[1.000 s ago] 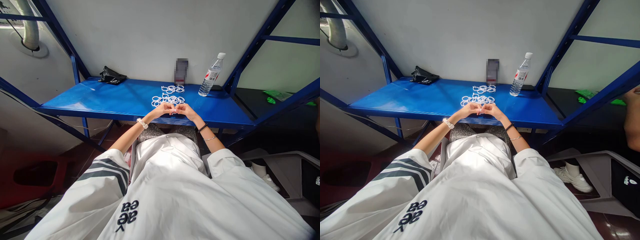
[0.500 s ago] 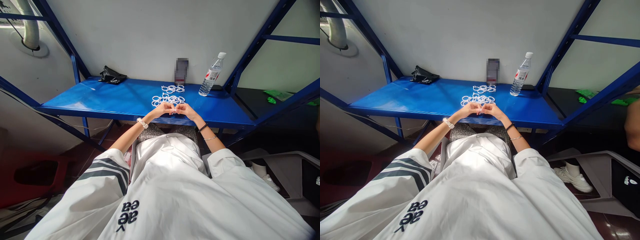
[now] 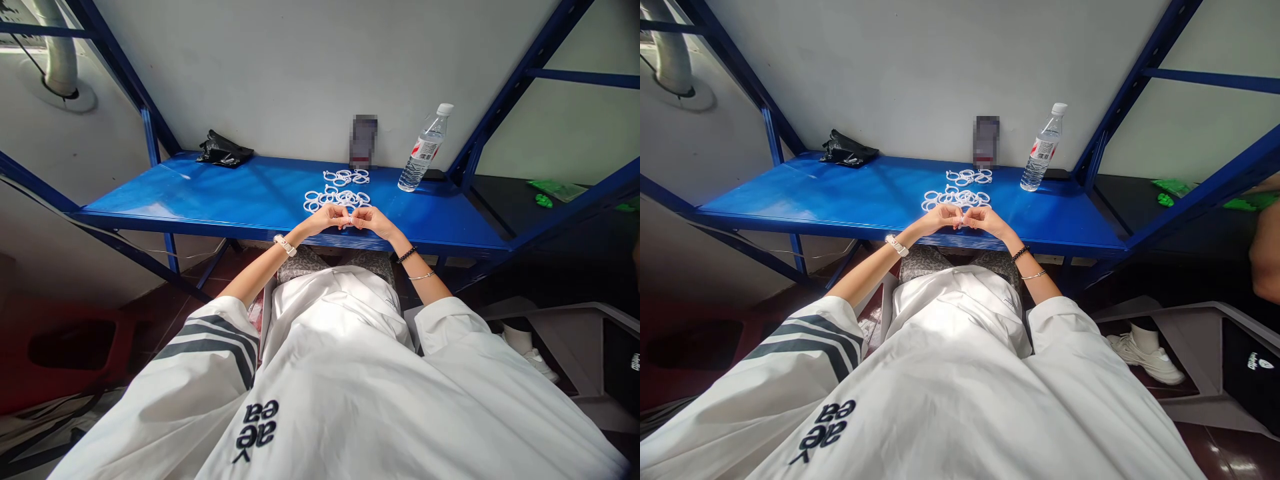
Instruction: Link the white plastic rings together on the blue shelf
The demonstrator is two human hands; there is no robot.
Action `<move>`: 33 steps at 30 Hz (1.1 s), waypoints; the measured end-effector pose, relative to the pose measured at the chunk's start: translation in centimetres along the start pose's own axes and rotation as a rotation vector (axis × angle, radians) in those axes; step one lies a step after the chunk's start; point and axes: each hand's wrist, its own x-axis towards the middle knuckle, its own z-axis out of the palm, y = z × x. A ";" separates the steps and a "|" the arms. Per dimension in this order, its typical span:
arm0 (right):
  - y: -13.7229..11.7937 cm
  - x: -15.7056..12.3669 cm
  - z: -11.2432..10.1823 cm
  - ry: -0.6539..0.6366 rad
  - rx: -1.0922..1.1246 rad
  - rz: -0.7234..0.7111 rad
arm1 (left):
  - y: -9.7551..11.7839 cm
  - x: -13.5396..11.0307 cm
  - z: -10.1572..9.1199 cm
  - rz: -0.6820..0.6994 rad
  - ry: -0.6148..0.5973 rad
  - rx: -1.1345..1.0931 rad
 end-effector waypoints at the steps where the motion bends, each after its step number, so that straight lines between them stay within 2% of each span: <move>1: 0.0 0.0 0.0 -0.005 -0.003 -0.004 | 0.0 0.0 0.0 -0.001 0.000 0.001; 9: 0.0 -0.1 -0.1 -0.024 -0.018 -0.014 | 0.0 0.0 0.0 0.003 -0.005 0.018; 33: 0.1 0.1 0.4 0.065 -0.010 -0.036 | -0.1 0.0 0.1 -0.018 0.073 -0.075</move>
